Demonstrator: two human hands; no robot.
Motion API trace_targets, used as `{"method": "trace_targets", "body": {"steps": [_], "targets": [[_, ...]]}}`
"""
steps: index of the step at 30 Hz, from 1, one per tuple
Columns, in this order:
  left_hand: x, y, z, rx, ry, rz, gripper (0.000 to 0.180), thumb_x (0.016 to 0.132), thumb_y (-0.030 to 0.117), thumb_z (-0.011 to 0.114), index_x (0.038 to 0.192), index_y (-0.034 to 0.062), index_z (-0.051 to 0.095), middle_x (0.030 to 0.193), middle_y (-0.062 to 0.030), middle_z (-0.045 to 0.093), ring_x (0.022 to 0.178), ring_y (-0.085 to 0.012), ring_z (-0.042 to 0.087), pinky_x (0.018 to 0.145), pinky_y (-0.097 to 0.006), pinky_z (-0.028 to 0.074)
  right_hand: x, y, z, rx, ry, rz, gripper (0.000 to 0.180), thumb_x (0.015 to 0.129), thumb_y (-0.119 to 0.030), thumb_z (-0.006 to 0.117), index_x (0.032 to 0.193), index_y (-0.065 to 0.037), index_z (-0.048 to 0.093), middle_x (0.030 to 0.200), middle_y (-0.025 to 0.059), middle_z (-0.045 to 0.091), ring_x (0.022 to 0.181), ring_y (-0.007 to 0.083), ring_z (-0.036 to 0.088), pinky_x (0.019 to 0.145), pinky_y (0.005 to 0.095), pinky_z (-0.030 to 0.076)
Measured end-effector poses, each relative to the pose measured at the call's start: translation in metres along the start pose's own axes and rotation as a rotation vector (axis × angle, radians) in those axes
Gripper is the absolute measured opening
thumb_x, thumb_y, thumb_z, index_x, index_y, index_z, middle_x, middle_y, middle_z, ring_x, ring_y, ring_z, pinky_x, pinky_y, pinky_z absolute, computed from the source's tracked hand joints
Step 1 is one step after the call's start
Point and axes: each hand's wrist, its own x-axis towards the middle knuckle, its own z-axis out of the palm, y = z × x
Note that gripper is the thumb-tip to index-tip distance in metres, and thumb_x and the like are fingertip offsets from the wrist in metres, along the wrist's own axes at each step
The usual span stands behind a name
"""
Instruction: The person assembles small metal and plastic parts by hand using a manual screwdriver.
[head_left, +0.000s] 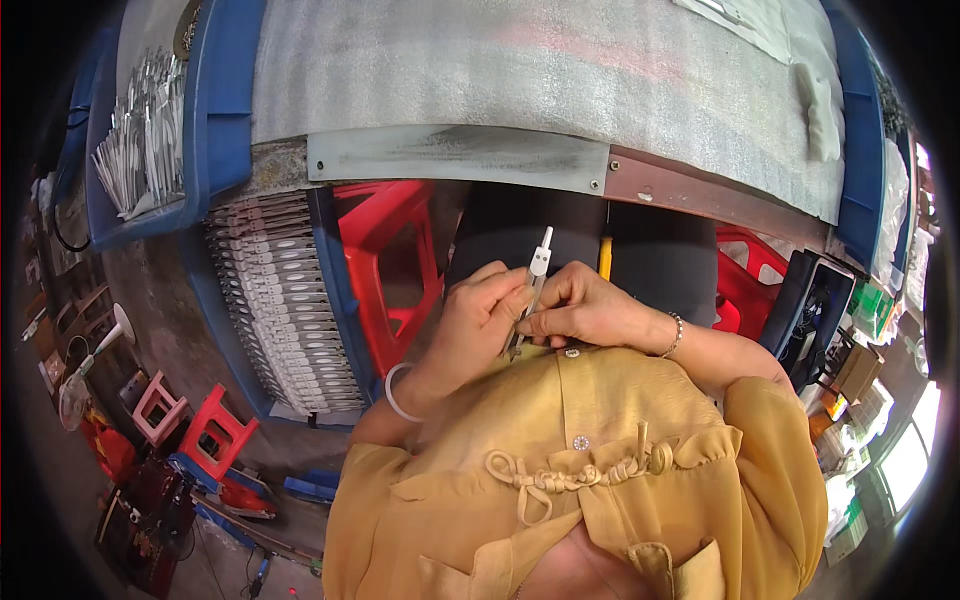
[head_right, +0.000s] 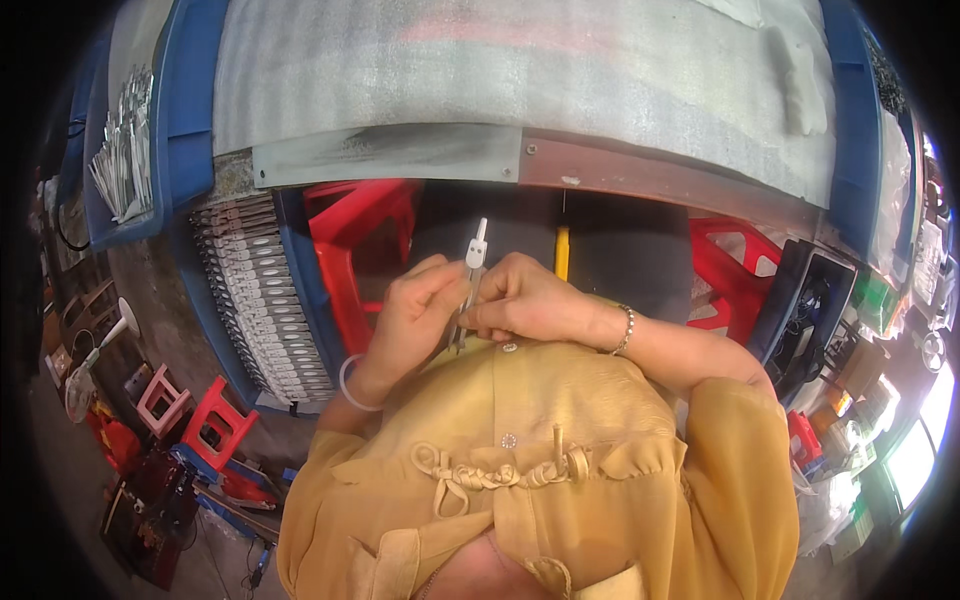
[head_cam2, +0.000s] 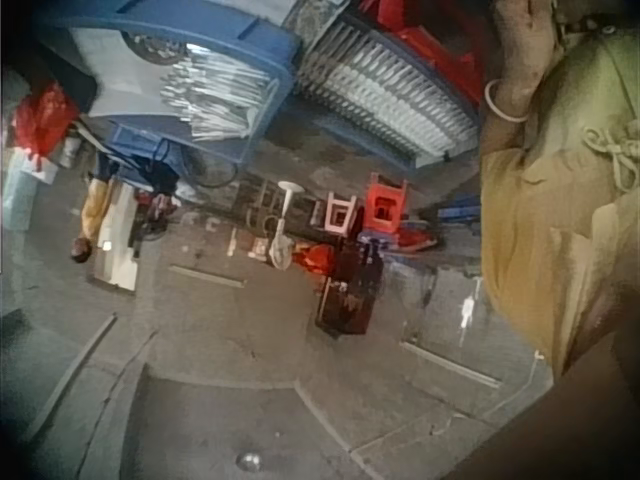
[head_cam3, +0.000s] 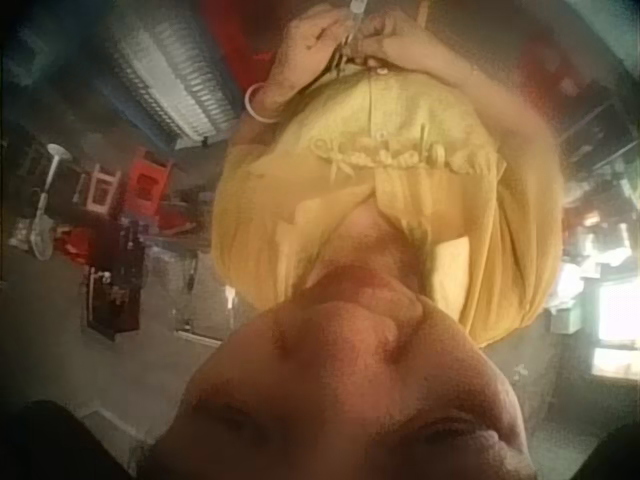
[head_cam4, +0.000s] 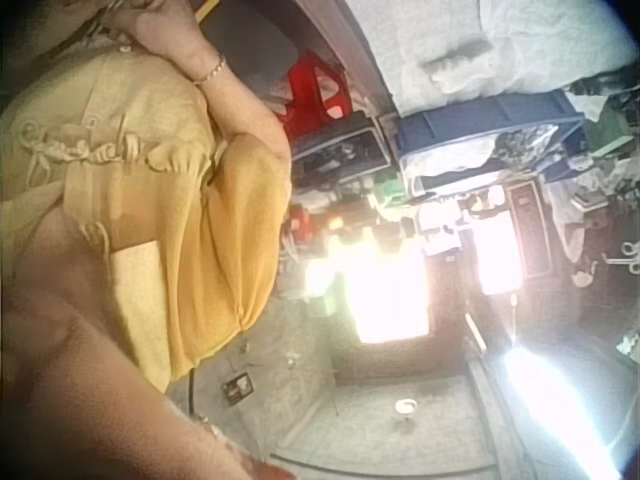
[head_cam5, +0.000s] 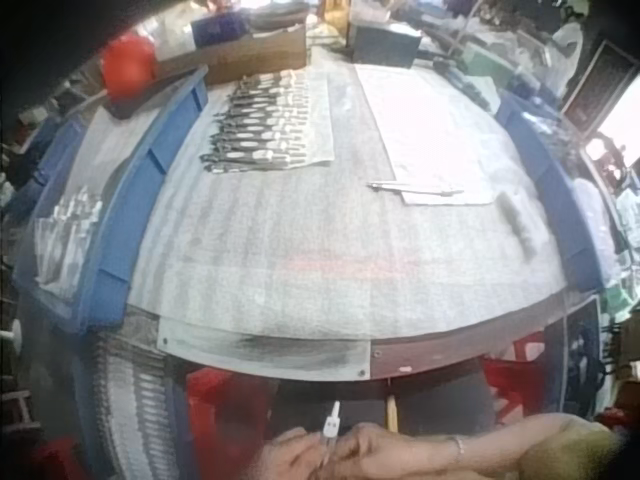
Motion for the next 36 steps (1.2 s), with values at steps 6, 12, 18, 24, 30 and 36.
{"method": "trace_targets", "body": {"steps": [6,12,18,24,30,36], "targets": [[0.021,-0.017,-0.017,-0.949,-0.396,-0.438,0.032,0.095,0.018,0.058,0.12,-0.0035,0.059,0.07,0.0037,0.054,0.057,-0.0011,0.044,0.052,-0.017,0.034,-0.001,-0.009,-0.002,0.253,-0.077,0.048,0.02,0.085,-0.02,0.073,0.08,0.0,0.072,0.068,0.003,0.065,0.054,0.0044,0.055,0.049,0.0187,0.044],[0.02,-0.043,-0.005,-1.222,-0.393,-0.141,0.033,0.092,0.025,0.065,0.115,0.0023,0.063,0.091,-0.0046,0.054,0.066,-0.0114,0.046,0.062,-0.025,0.044,-0.027,-0.009,-0.022,-0.224,0.3,-0.11,0.024,0.091,-0.022,0.066,0.097,0.001,0.069,0.077,0.0029,0.067,0.06,0.0048,0.056,0.053,0.0197,0.045],[0.012,-0.031,-0.002,-1.241,-0.21,-0.219,0.022,0.094,0.02,0.061,0.111,0.006,0.067,0.107,-0.011,0.06,0.088,-0.0229,0.063,0.073,-0.036,0.052,-0.039,0.008,-0.033,-0.784,0.722,-0.189,0.043,0.086,-0.01,0.063,0.125,0.001,0.048,0.083,0.0205,0.066,0.073,0.0324,0.064,0.064,0.0403,0.049],[0.009,-0.014,0.005,-0.92,-0.124,-0.241,0.023,0.099,0.016,0.051,0.108,-0.0005,0.064,0.08,-0.0061,0.061,0.07,-0.0148,0.059,0.065,-0.027,0.047,-0.028,0.028,-0.026,-0.564,0.801,-0.301,0.046,0.085,-0.005,0.058,0.127,0.0,0.038,0.082,0.0176,0.059,0.073,0.0344,0.059,0.067,0.0408,0.048],[0.006,0.009,0.03,-0.55,-0.02,-0.248,0.021,0.099,0.015,0.049,0.102,-0.0017,0.062,0.075,-0.0047,0.058,0.061,-0.0064,0.051,0.056,-0.021,0.041,-0.08,-0.005,-0.032,0.14,0.354,-0.235,0.034,0.09,-0.006,0.057,0.122,-0.003,0.047,0.082,0.0068,0.056,0.074,0.0073,0.052,0.063,0.0248,0.044],[0.015,0.007,0.034,-0.655,-0.007,-0.41,0.023,0.1,0.018,0.051,0.102,-0.0028,0.062,0.072,-0.0045,0.059,0.05,-0.0039,0.046,0.044,-0.019,0.035,-0.095,-0.016,-0.011,-0.82,0.413,-0.449,0.036,0.082,-0.001,0.063,0.117,-0.001,0.053,0.093,0.0197,0.057,0.082,0.0366,0.061,0.069,0.0406,0.05]]}}
